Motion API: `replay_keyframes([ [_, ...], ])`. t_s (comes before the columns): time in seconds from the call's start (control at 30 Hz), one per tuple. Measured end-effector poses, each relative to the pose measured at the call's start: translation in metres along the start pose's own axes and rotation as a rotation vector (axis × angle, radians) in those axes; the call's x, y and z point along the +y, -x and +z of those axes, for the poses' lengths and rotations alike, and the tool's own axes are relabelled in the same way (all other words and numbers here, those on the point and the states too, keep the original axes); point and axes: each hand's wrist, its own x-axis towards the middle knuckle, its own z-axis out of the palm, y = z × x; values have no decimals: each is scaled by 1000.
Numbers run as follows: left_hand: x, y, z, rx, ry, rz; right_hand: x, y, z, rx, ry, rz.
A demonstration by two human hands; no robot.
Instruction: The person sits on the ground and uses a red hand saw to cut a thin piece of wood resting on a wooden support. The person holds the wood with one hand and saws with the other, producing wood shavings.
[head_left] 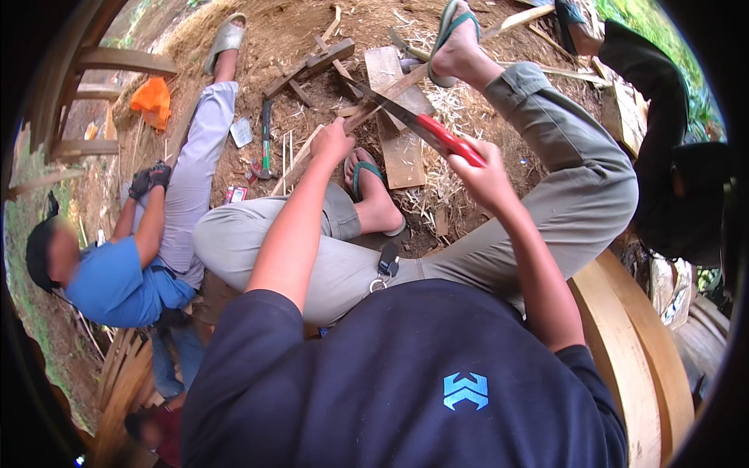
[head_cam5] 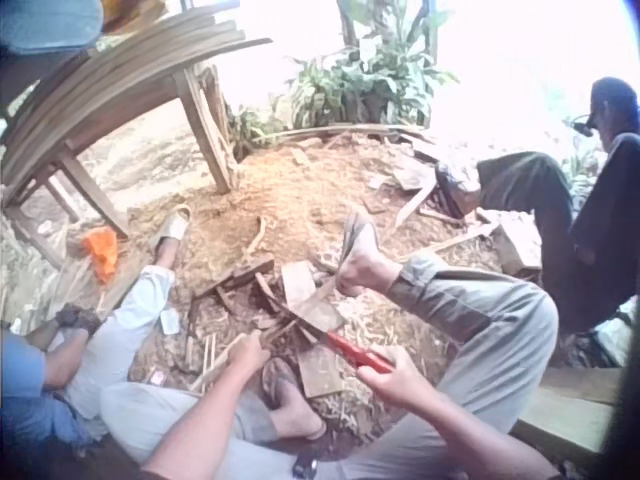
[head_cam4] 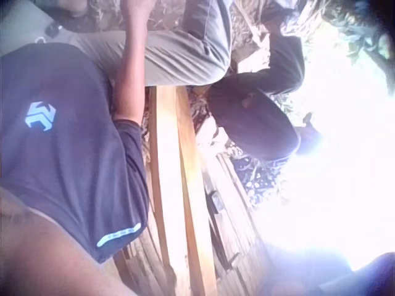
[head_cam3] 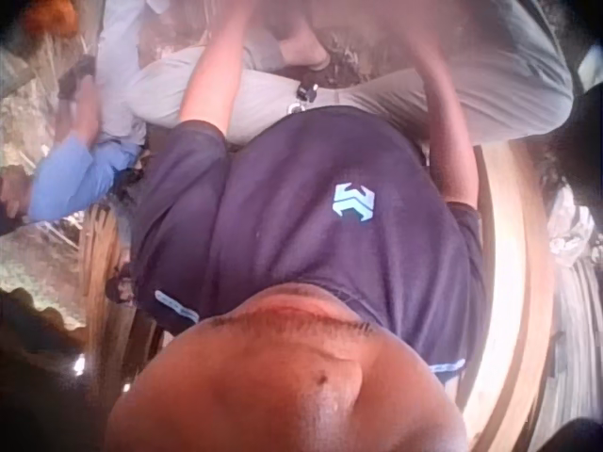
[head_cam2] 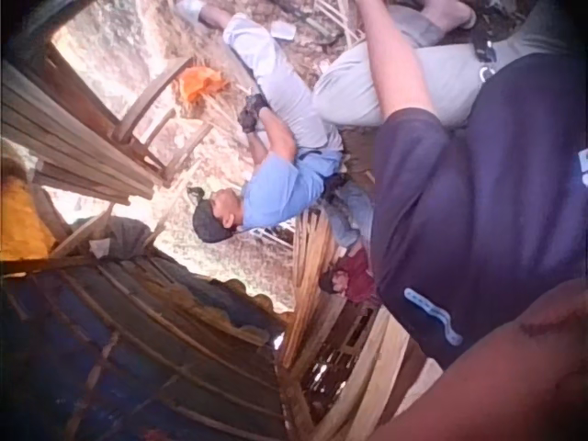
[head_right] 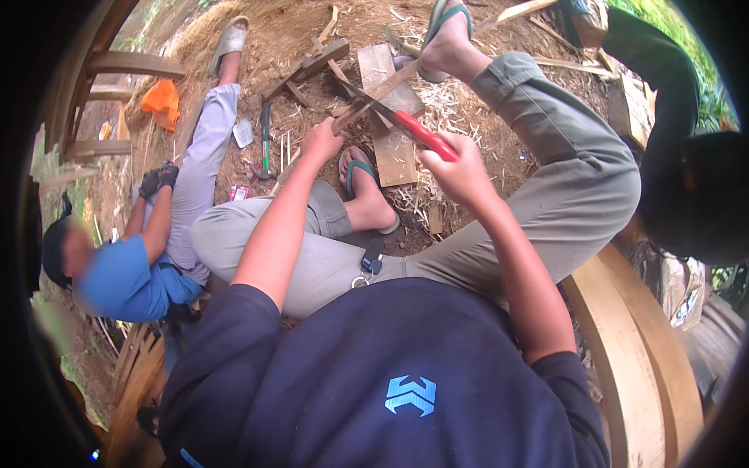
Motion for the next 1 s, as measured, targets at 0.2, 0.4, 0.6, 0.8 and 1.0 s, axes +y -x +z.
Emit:
replay_keyframes([
  [0.2, -6, 10, -4, 18, 19, -33, -41, 8, -66, -160, -120, 192],
  [0.4, 1, -1, 2, 1, 68, -36, 10, 2, 19, -39, -31, 52],
  [0.6, -13, 6, 12, 61, 84, -52, -25, 8, -68, -162, -193, 240],
  [0.8, 8, -2, 4, 31, 127, -28, 50, -16, 20, -26, -261, 135],
  [1.0, -13, 11, 3, -9, 108, -86, -11, 10, -42, -153, -119, 191],
])
